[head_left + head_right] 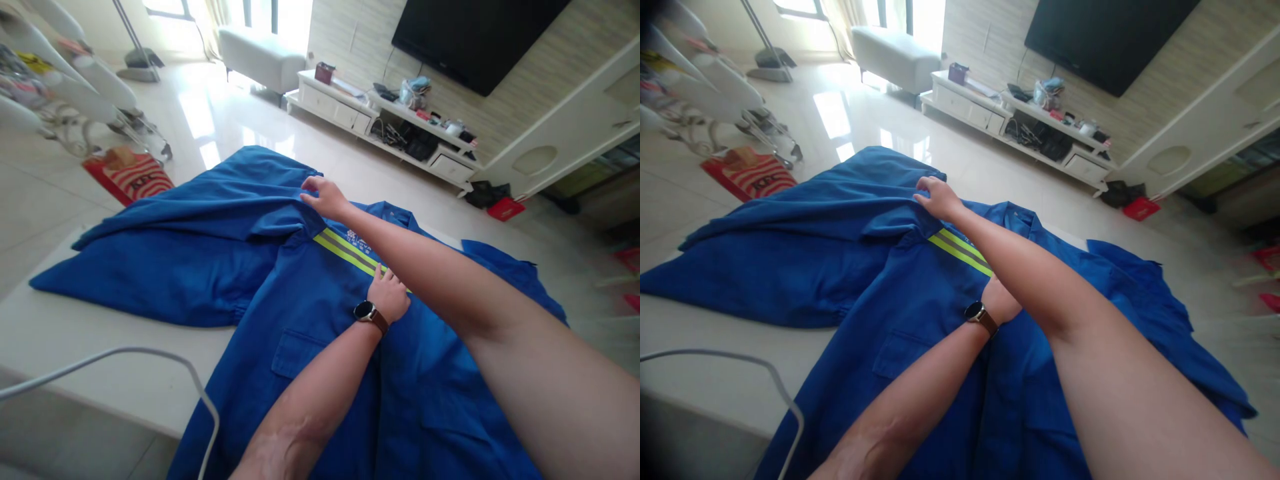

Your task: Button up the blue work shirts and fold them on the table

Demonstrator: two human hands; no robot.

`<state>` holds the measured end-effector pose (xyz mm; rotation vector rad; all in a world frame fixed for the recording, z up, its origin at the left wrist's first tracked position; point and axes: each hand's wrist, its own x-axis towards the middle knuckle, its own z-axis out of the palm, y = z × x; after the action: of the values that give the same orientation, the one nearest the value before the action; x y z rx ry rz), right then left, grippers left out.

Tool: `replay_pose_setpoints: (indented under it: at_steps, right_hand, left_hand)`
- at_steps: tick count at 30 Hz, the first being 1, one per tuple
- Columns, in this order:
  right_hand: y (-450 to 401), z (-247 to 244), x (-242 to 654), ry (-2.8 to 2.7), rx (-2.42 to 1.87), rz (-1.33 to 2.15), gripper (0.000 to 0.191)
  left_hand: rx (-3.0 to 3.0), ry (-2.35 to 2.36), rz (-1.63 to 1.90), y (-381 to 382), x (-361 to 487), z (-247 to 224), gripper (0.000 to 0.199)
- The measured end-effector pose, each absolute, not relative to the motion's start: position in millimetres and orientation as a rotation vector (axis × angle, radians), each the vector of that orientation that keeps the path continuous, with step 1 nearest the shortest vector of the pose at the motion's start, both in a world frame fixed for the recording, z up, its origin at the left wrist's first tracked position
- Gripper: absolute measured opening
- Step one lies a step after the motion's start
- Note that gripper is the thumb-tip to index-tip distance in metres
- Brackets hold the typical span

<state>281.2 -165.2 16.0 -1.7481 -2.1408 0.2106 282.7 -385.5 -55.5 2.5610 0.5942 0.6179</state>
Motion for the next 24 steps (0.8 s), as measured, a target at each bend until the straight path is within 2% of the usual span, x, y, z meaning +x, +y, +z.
replay_pose_setpoints:
  at_steps: [4,10,14,18,24]
  right_hand:
    - [-192,-1,320,-2.075,-2.014,0.106,0.038]
    - [-196,-38,350,-1.957,-2.5,0.419,0.059]
    - [-190,-40,361,-1.922,-2.474,0.482,0.06]
    - [-203,-37,374,-1.897,-2.36,0.207,0.059]
    - [-211,-54,378,-1.976,-2.464,0.185,0.06]
  left_hand:
    - [2.542,0.604,0.661,-388,287,-63,0.047]
    - [2.598,0.578,0.666,-386,277,-54,0.054]
    - [2.611,0.56,0.569,-385,277,-50,0.057]
    - [2.606,0.606,0.467,-385,283,-53,0.055]
    - [2.649,0.54,0.549,-383,281,-56,0.059]
